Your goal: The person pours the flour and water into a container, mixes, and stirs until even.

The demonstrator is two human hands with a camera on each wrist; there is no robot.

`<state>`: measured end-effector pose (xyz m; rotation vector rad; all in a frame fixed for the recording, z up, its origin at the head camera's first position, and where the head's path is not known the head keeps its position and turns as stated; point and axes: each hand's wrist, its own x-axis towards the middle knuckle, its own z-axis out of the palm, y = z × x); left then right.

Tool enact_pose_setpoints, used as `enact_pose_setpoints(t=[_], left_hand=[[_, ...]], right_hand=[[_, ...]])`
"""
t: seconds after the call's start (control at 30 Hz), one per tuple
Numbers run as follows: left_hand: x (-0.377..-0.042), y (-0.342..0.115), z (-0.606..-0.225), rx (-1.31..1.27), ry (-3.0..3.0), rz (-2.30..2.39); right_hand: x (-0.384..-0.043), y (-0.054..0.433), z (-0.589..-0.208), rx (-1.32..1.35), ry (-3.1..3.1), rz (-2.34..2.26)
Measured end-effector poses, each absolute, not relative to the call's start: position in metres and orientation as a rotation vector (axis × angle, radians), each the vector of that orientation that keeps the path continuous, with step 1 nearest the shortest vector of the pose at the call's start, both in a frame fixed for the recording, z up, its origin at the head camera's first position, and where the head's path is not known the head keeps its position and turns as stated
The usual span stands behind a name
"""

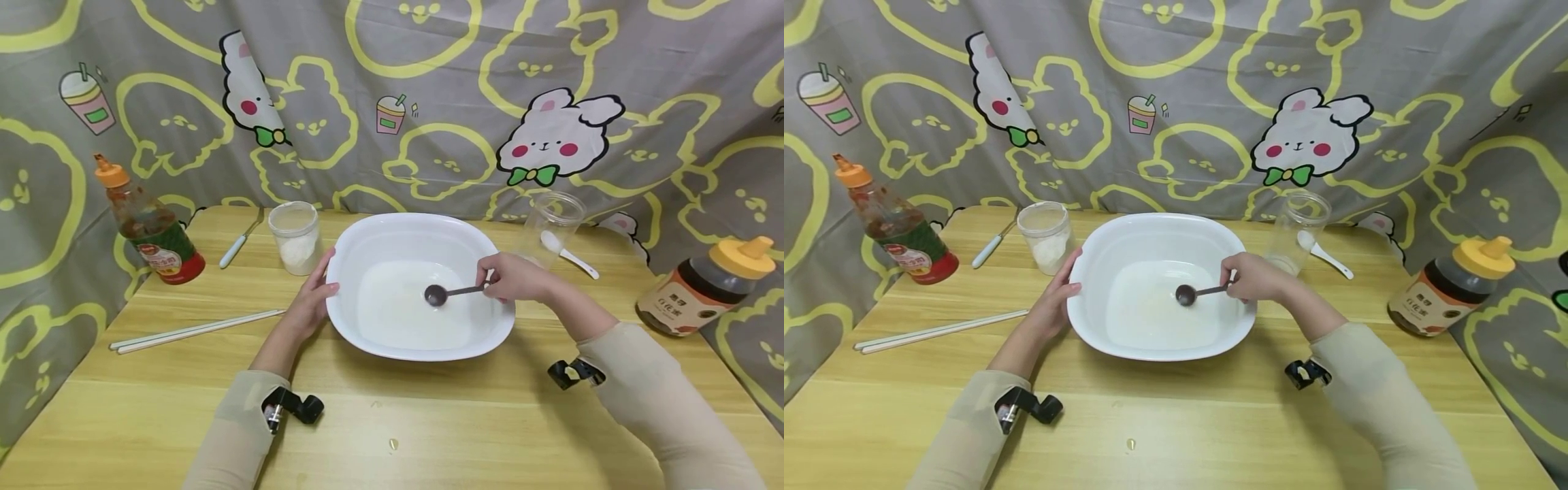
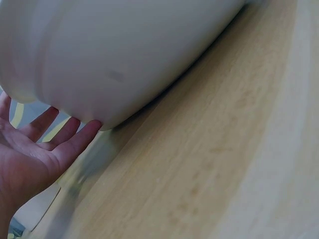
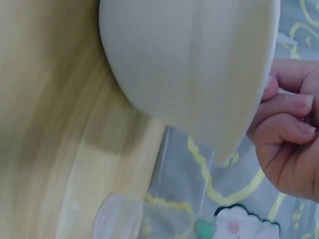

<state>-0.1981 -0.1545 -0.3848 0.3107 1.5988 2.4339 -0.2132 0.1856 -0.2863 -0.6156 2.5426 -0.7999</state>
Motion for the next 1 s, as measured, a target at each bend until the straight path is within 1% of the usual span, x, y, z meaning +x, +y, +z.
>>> enact_pose_setpoints(t=[0.17,0.33,0.47,0.6,0.83,1.0], left_hand=[[-0.198,-0.155,-0.384,0.308,1.600,2.429],[-0.198,-0.155,-0.385,0.304,1.595,2.438],[-0.198,-0.154,-0.385,0.319,1.604,2.437],[-0.198,-0.154,-0.385,0.333,1.602,2.433],[-0.199,-0.154,-0.386,0.315,1.596,2.441],[-0.200,-0.155,-0.387,0.327,1.593,2.442]], right_hand=[[-0.229,0.182,-0.292,-0.491,2.630,-0.801],[-0.239,0.161,-0.302,-0.498,2.601,-0.934],[-0.238,0.144,-0.312,-0.540,2.482,-1.050],[-0.230,0.139,-0.316,-0.578,2.375,-1.069],[-0.210,0.154,-0.304,-0.742,2.268,-0.968],[-0.208,0.178,-0.294,-0.734,2.332,-0.904]])
